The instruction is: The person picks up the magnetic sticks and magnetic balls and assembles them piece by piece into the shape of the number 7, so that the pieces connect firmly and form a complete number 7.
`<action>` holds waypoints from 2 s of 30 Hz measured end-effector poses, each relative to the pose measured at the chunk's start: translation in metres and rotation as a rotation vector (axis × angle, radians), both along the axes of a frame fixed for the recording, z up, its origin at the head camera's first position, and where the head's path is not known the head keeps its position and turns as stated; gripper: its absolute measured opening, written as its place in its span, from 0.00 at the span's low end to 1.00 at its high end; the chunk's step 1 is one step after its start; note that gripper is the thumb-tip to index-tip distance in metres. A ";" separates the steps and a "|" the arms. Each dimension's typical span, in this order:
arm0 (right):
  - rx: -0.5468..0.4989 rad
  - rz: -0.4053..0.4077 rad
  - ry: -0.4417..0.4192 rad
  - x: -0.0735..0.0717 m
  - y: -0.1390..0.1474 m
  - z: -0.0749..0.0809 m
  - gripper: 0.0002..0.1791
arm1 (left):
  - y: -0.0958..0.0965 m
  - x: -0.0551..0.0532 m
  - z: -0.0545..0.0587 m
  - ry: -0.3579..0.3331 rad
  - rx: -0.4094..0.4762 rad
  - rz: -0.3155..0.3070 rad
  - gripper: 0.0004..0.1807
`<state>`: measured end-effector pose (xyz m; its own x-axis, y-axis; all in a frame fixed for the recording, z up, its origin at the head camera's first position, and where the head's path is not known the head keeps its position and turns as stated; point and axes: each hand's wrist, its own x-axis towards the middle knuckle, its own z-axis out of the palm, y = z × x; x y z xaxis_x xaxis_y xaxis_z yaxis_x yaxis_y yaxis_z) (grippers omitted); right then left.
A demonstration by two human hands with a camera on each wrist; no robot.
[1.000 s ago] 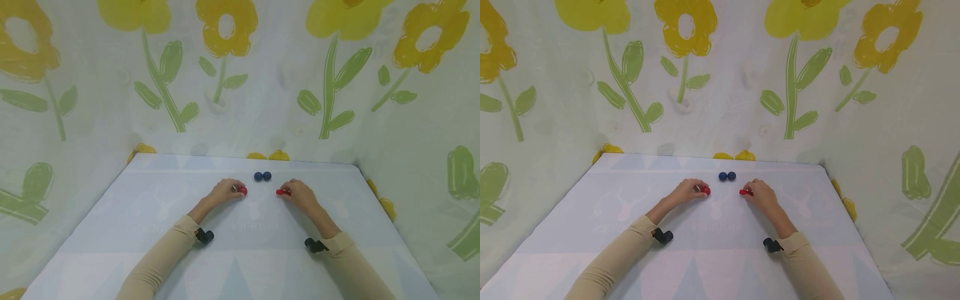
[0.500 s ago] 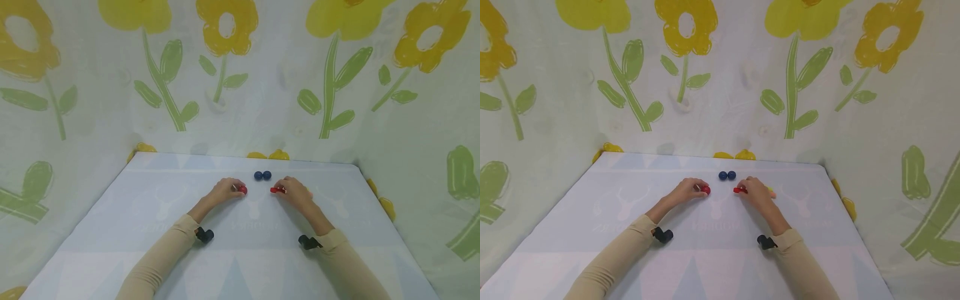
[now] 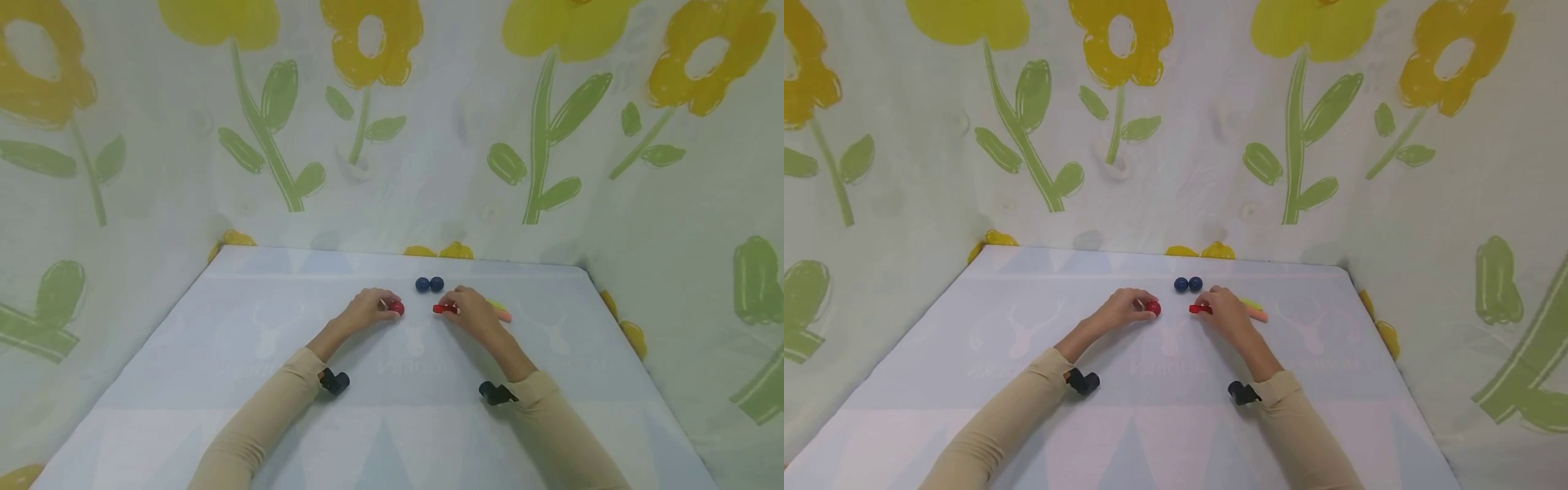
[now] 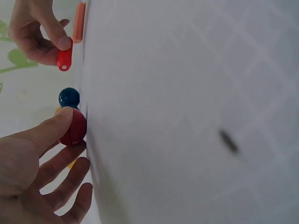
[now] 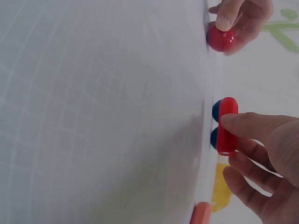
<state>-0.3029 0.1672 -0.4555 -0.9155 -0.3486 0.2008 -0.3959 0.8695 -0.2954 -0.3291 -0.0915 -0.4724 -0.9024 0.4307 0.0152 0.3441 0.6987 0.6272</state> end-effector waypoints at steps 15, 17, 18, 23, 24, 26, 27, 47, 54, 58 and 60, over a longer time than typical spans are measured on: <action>0.004 0.004 0.009 -0.003 -0.018 -0.005 0.10 | 0.000 0.000 0.000 -0.005 0.007 0.004 0.20; 0.000 0.006 0.014 -0.002 -0.021 -0.006 0.10 | 0.000 0.000 0.000 -0.010 0.011 0.006 0.20; -0.004 0.005 0.013 -0.002 -0.022 -0.006 0.10 | 0.000 0.001 0.000 -0.013 0.013 0.009 0.20; -0.019 0.002 -0.004 -0.001 -0.027 -0.007 0.09 | 0.000 0.002 -0.001 -0.010 0.012 0.010 0.20; -0.020 0.003 -0.003 -0.001 -0.028 -0.007 0.09 | 0.000 0.002 -0.001 -0.010 0.013 0.011 0.20; -0.025 0.006 -0.005 -0.001 -0.030 -0.007 0.09 | 0.000 0.002 -0.001 -0.010 0.012 0.012 0.20; -0.028 0.008 -0.005 -0.001 -0.031 -0.006 0.09 | -0.001 0.002 -0.001 -0.010 0.011 0.011 0.20; -0.031 -0.030 -0.068 -0.002 -0.047 -0.006 0.09 | -0.002 0.003 0.001 -0.003 0.024 -0.002 0.20; -0.034 -0.022 -0.059 -0.001 -0.051 -0.005 0.09 | -0.002 0.002 0.000 -0.006 0.034 -0.005 0.19; -0.027 -0.016 -0.054 -0.002 -0.053 -0.005 0.09 | -0.001 0.002 -0.001 -0.008 0.039 0.003 0.19; -0.029 -0.011 -0.054 -0.002 -0.054 -0.004 0.09 | -0.002 0.002 -0.001 -0.005 0.040 0.001 0.18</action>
